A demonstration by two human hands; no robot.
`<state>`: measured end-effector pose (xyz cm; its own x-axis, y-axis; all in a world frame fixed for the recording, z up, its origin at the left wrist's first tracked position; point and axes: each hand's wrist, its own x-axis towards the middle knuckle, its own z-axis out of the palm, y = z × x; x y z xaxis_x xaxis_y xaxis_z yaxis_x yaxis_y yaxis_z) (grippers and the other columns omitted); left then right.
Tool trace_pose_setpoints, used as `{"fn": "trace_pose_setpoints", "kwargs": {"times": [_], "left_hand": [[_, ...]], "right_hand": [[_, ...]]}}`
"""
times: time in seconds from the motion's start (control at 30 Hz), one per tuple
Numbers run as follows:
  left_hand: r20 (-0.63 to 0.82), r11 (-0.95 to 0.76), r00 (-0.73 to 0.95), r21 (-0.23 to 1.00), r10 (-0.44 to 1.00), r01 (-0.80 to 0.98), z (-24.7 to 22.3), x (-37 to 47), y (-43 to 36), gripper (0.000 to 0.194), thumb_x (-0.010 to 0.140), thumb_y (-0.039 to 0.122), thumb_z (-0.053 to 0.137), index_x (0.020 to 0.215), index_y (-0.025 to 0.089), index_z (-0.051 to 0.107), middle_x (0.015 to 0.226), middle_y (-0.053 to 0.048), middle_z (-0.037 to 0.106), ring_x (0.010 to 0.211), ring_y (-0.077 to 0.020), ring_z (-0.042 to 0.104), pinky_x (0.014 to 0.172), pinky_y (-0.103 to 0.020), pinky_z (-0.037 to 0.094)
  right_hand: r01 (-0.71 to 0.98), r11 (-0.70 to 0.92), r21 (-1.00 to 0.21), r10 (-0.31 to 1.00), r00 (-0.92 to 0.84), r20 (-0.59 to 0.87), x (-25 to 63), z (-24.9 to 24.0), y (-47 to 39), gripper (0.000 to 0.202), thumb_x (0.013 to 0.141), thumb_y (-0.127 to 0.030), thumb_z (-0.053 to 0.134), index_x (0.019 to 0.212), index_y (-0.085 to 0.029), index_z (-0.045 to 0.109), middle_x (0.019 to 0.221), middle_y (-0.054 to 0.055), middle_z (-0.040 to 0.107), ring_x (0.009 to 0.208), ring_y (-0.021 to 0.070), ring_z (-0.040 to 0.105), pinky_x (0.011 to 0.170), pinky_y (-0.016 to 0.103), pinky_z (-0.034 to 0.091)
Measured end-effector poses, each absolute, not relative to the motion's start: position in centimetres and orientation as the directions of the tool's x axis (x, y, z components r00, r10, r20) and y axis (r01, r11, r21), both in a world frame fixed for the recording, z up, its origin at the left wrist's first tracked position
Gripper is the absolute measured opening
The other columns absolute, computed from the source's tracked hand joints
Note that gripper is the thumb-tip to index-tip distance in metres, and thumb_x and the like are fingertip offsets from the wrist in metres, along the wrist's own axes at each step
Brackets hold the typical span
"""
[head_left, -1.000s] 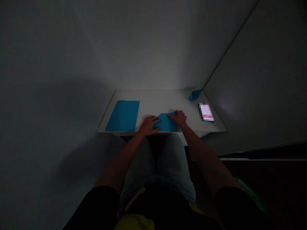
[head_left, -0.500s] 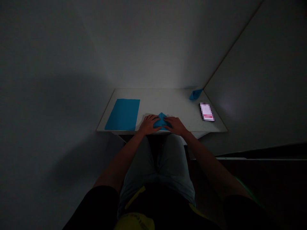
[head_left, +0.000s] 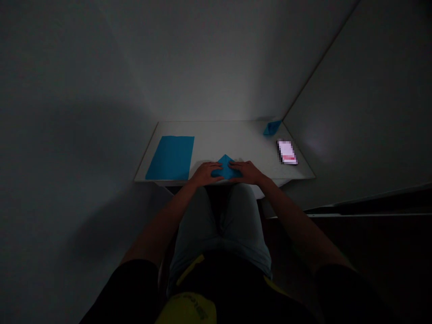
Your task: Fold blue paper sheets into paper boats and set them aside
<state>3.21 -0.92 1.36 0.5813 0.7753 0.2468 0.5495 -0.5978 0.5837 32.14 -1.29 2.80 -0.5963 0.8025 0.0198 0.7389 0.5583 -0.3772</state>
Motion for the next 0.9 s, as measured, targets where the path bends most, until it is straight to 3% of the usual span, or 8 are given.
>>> {"fn": "trace_pose_setpoints", "kwargs": {"times": [0.13, 0.2, 0.3, 0.5, 0.73, 0.9], "left_hand": [[0.206, -0.6, 0.612, 0.576, 0.763, 0.554, 1.7, 3.3, -0.5, 0.054, 0.079, 0.051, 0.089, 0.125, 0.026, 0.08, 0.145, -0.009, 0.073, 0.135, -0.0328, 0.068, 0.125, -0.052, 0.045], [0.191, -0.602, 0.624, 0.573, 0.758, 0.556, 1.8, 3.3, -0.4, 0.057, 0.075, 0.051, 0.092, 0.125, 0.026, 0.08, 0.145, -0.009, 0.073, 0.136, -0.0334, 0.067, 0.126, -0.051, 0.044], [0.187, -0.586, 0.616, 0.6, 0.765, 0.545, 2.1, 3.3, -0.3, 0.045, 0.077, 0.047, 0.091, 0.119, 0.03, 0.082, 0.142, -0.005, 0.075, 0.136, -0.0313, 0.068, 0.125, -0.048, 0.046], [0.13, -0.56, 0.634, 0.625, 0.762, 0.544, 2.7, 2.9, 0.3, 0.037, 0.082, 0.05, 0.087, 0.115, 0.032, 0.084, 0.14, -0.003, 0.076, 0.136, -0.0295, 0.069, 0.123, -0.044, 0.048], [0.087, -0.522, 0.636, 0.66, 0.767, 0.54, 2.8, 2.5, 1.4, 0.039, 0.078, 0.056, 0.089, 0.11, 0.035, 0.085, 0.136, 0.0, 0.078, 0.13, -0.0292, 0.073, 0.117, -0.041, 0.053], [0.043, -0.508, 0.653, 0.667, 0.756, 0.545, 3.0, 2.4, 1.8, 0.037, 0.085, 0.057, 0.081, 0.115, 0.034, 0.085, 0.138, -0.002, 0.077, 0.131, -0.0295, 0.072, 0.116, -0.042, 0.052]], "right_hand": [[0.712, 0.561, -0.422, 0.788, -0.616, 0.008, 32.4, 3.5, -0.5, 0.059, 0.092, -0.061, 0.077, 0.145, -0.036, 0.071, 0.161, 0.008, 0.059, 0.143, 0.0402, 0.06, 0.117, 0.062, 0.043], [0.707, 0.573, -0.414, 0.779, -0.627, 0.006, 32.4, 3.6, -0.4, 0.067, 0.083, -0.063, 0.085, 0.144, -0.036, 0.072, 0.161, 0.008, 0.059, 0.143, 0.0414, 0.061, 0.118, 0.061, 0.042], [0.699, 0.58, -0.419, 0.775, -0.632, 0.019, 32.5, 3.6, -0.4, 0.078, 0.075, -0.061, 0.092, 0.145, -0.036, 0.071, 0.162, 0.007, 0.058, 0.144, 0.0417, 0.06, 0.119, 0.06, 0.042], [0.678, 0.568, -0.467, 0.772, -0.636, 0.014, 32.9, 3.7, 0.1, 0.063, 0.082, -0.059, 0.088, 0.14, -0.038, 0.074, 0.158, 0.004, 0.062, 0.141, 0.0389, 0.063, 0.118, 0.058, 0.047], [0.648, 0.502, -0.574, 0.772, -0.635, -0.042, 33.6, 3.3, 1.6, 0.062, 0.077, -0.063, 0.09, 0.132, -0.037, 0.079, 0.151, 0.002, 0.069, 0.136, 0.0358, 0.067, 0.118, 0.055, 0.051], [0.625, 0.466, -0.627, 0.771, -0.634, -0.06, 33.8, 3.3, 2.3, 0.059, 0.076, -0.061, 0.091, 0.13, -0.038, 0.08, 0.146, 0.001, 0.072, 0.136, 0.0344, 0.066, 0.121, 0.057, 0.049]]}}
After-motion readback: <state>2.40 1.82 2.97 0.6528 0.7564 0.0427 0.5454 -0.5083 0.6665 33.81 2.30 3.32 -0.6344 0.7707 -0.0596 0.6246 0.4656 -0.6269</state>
